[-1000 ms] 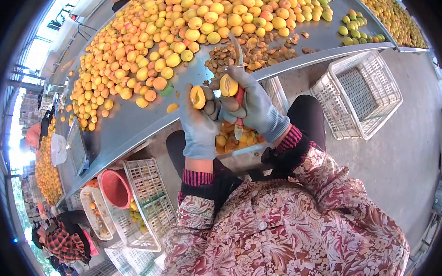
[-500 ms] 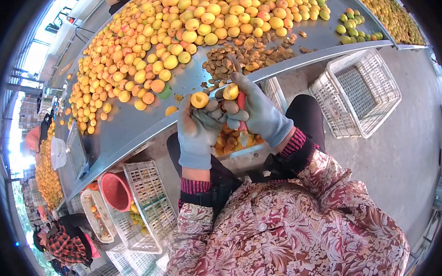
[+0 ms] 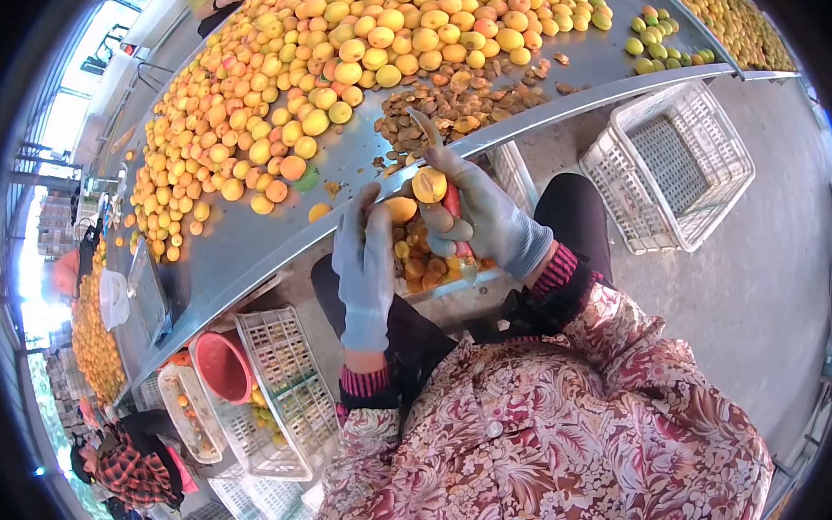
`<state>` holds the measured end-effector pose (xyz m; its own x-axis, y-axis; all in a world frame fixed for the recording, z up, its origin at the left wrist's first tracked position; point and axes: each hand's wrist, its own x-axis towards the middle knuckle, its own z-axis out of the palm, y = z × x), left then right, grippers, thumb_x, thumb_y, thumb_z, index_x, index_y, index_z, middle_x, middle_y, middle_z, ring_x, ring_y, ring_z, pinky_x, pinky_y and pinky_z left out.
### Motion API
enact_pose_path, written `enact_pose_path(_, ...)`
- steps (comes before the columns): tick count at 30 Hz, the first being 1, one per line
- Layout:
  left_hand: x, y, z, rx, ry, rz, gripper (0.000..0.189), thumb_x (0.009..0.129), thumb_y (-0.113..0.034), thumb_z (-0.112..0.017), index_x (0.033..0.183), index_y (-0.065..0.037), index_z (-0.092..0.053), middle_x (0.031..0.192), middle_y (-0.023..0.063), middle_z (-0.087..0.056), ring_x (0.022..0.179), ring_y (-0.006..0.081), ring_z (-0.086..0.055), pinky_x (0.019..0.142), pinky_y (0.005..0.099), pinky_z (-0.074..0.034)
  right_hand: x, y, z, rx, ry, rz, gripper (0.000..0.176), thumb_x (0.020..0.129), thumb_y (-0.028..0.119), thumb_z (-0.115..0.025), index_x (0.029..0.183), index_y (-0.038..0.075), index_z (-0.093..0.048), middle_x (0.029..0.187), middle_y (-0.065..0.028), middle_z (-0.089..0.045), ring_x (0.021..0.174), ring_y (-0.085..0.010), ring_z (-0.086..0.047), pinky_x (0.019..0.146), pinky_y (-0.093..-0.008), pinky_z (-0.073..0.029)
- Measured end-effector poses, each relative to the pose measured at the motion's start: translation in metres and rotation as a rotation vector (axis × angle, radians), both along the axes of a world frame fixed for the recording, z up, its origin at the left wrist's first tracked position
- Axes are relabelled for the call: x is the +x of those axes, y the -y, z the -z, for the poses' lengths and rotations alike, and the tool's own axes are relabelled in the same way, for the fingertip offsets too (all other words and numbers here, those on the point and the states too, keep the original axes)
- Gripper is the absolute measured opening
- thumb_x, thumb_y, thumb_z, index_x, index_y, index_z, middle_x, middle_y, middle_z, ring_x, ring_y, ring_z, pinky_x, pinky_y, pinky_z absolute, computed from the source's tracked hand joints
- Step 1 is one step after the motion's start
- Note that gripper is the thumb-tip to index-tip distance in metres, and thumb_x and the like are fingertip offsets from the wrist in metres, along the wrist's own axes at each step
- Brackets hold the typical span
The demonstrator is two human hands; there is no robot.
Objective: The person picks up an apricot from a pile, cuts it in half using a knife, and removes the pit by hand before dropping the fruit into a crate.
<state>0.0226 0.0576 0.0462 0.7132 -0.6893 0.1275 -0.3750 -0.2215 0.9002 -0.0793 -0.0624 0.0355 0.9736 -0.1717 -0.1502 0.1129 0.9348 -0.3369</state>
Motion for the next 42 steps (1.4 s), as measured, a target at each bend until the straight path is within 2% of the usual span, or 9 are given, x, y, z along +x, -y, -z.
enact_pose_path(3, -0.01, 0.001, -0.017, -0.055, -0.146, 0.233, 0.053, 0.08, -0.016, -0.06, 0.127, 0.0, -0.044, 0.114, 0.0107, -0.052, 0.1, 0.0157, -0.05, 0.084, 0.0294, -0.043, 0.007, -0.009, -0.004, -0.03, -0.126, 0.055, 0.04, 0.092, 0.046, -0.041, 0.09, 0.008, -0.053, 0.052, -0.0037, -0.05, 0.033, -0.0123, -0.038, 0.031, -0.0269, -0.031)
enact_pose_path(4, -0.007, 0.004, -0.011, -0.019, 0.036, 0.28, 0.054, 0.078, -0.016, -0.062, 0.126, 0.001, -0.045, 0.114, 0.0125, -0.052, 0.097, 0.0184, -0.053, 0.082, 0.0293, -0.044, 0.012, -0.012, -0.008, -0.003, -0.212, 0.087, 0.037, 0.092, 0.045, -0.042, 0.088, 0.01, -0.053, 0.053, -0.0033, -0.051, 0.033, -0.0128, -0.04, 0.031, -0.0269, -0.031)
enact_pose_path(7, -0.013, 0.005, -0.005, -0.132, -0.264, 0.226, 0.054, 0.076, -0.018, -0.064, 0.124, 0.001, -0.047, 0.108, 0.0146, -0.056, 0.092, 0.0236, -0.057, 0.085, 0.0318, -0.043, 0.01, -0.02, -0.005, -0.074, -0.208, 0.133, 0.037, 0.09, 0.047, -0.045, 0.086, 0.011, -0.053, 0.059, -0.0022, -0.054, 0.034, -0.0132, -0.042, 0.03, -0.0271, -0.032)
enact_pose_path(10, -0.005, 0.005, 0.006, -0.139, 0.062, 0.24, 0.048, 0.077, -0.025, -0.065, 0.116, 0.001, -0.052, 0.098, 0.0147, -0.06, 0.088, 0.0287, -0.058, 0.086, 0.0362, -0.041, 0.009, -0.023, 0.001, -0.093, -0.193, 0.081, 0.039, 0.088, 0.05, -0.046, 0.086, 0.012, -0.054, 0.059, -0.0013, -0.053, 0.035, -0.0124, -0.042, 0.032, -0.0268, -0.033)
enact_pose_path(12, 0.002, 0.002, 0.007, -0.184, 0.637, 0.199, 0.046, 0.076, -0.033, -0.067, 0.107, -0.001, -0.056, 0.092, 0.0122, -0.062, 0.088, 0.0295, -0.058, 0.085, 0.0393, -0.039, 0.008, -0.026, -0.001, -0.098, -0.201, 0.047, 0.04, 0.088, 0.051, -0.046, 0.086, 0.012, -0.054, 0.058, -0.0008, -0.052, 0.035, -0.0119, -0.042, 0.032, -0.0267, -0.033)
enact_pose_path(16, 0.013, -0.005, -0.001, -0.156, 0.737, 0.199, 0.044, 0.075, -0.037, -0.067, 0.102, -0.003, -0.057, 0.093, 0.0121, -0.061, 0.087, 0.0305, -0.057, 0.082, 0.0394, -0.039, -0.008, -0.027, -0.02, -0.421, -0.213, 0.076, 0.039, 0.089, 0.046, -0.046, 0.089, 0.008, -0.056, 0.059, -0.0018, -0.054, 0.038, -0.0092, -0.045, 0.034, -0.0241, -0.035)
enact_pose_path(24, 0.004, -0.002, -0.002, -0.189, 0.561, 0.315, 0.045, 0.081, -0.032, -0.061, 0.112, -0.001, -0.052, 0.093, 0.013, -0.061, 0.086, 0.0317, -0.058, 0.079, 0.0386, -0.043, -0.009, -0.029, -0.025, -0.578, -0.354, 0.104, 0.031, 0.089, 0.033, -0.049, 0.09, 0.003, -0.058, 0.061, -0.0031, -0.057, 0.04, -0.0074, -0.05, 0.036, -0.0204, -0.039)
enact_pose_path(31, -0.004, -0.003, 0.004, -0.356, 0.319, 0.24, 0.043, 0.083, -0.029, -0.059, 0.113, 0.001, -0.052, 0.088, 0.0122, -0.06, 0.079, 0.0221, -0.058, 0.072, 0.0305, -0.045, -0.006, -0.042, -0.01, -0.322, -0.139, 0.199, 0.022, 0.09, 0.026, -0.051, 0.088, 0.005, -0.055, 0.06, -0.0024, -0.056, 0.04, -0.0084, -0.049, 0.036, -0.0211, -0.039)
enact_pose_path(42, -0.01, -0.009, -0.008, -0.43, -0.365, 0.296, 0.047, 0.085, -0.024, -0.058, 0.124, 0.001, -0.046, 0.111, 0.0076, -0.052, 0.091, 0.0125, -0.051, 0.079, 0.025, -0.043, -0.009, -0.036, -0.02, -0.328, -0.09, 0.12, 0.019, 0.091, 0.022, -0.053, 0.096, 0.004, -0.055, 0.064, -0.0001, -0.056, 0.047, -0.0071, -0.052, 0.042, -0.0199, -0.041)
